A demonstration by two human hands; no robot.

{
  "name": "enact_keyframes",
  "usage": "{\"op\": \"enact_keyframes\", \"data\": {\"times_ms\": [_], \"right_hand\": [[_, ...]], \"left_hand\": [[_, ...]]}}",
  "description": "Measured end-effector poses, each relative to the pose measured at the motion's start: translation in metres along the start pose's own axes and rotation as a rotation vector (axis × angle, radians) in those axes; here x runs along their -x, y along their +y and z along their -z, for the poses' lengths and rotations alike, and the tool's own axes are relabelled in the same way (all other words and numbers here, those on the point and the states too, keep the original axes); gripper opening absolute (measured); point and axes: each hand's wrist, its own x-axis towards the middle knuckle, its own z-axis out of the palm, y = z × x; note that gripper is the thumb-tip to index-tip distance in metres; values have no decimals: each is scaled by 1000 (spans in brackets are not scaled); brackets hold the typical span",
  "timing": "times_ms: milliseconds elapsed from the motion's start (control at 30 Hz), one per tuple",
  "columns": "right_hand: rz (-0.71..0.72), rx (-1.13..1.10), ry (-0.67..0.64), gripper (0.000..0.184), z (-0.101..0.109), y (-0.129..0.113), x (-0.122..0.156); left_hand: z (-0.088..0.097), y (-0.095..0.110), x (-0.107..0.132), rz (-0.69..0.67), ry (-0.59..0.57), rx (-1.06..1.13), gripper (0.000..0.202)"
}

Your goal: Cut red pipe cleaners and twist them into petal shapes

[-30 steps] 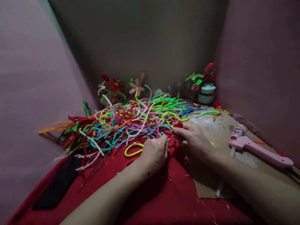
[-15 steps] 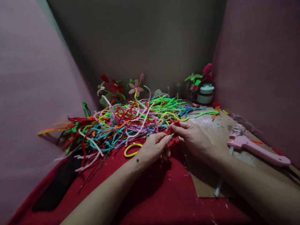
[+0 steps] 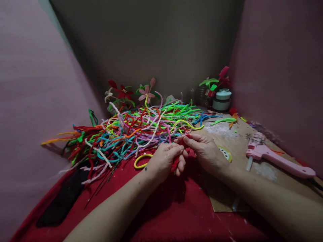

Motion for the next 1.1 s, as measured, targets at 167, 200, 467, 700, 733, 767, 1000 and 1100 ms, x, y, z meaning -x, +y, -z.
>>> {"op": "enact_keyframes", "data": {"times_ms": [167, 200, 467, 700, 733, 767, 1000, 1100], "right_hand": [[75, 92, 59, 15, 0, 3, 1], [82, 130, 62, 16, 1, 4, 0], [859, 787, 70, 26, -4, -8, 17], [1024, 895, -336, 28, -22, 0, 36], [1009, 892, -321, 30, -22, 2, 35], [999, 889, -302, 33, -21, 4, 34], [998, 889, -287, 38, -18, 8, 29], [945, 916, -276, 39, -17, 7, 28]], "left_hand": [[2, -4, -3, 17, -67, 98, 26], [3, -4, -3, 17, -83, 112, 26], [12, 0, -7, -81, 82, -118, 29], [-1, 32, -42, -125, 132, -545, 28], [-8, 34, -53, -148, 100, -589, 25], [-15, 34, -64, -184, 92, -641, 22], [-46, 22, -129, -324, 143, -842, 15], [-40, 26, -129, -366, 181, -833, 17]]}}
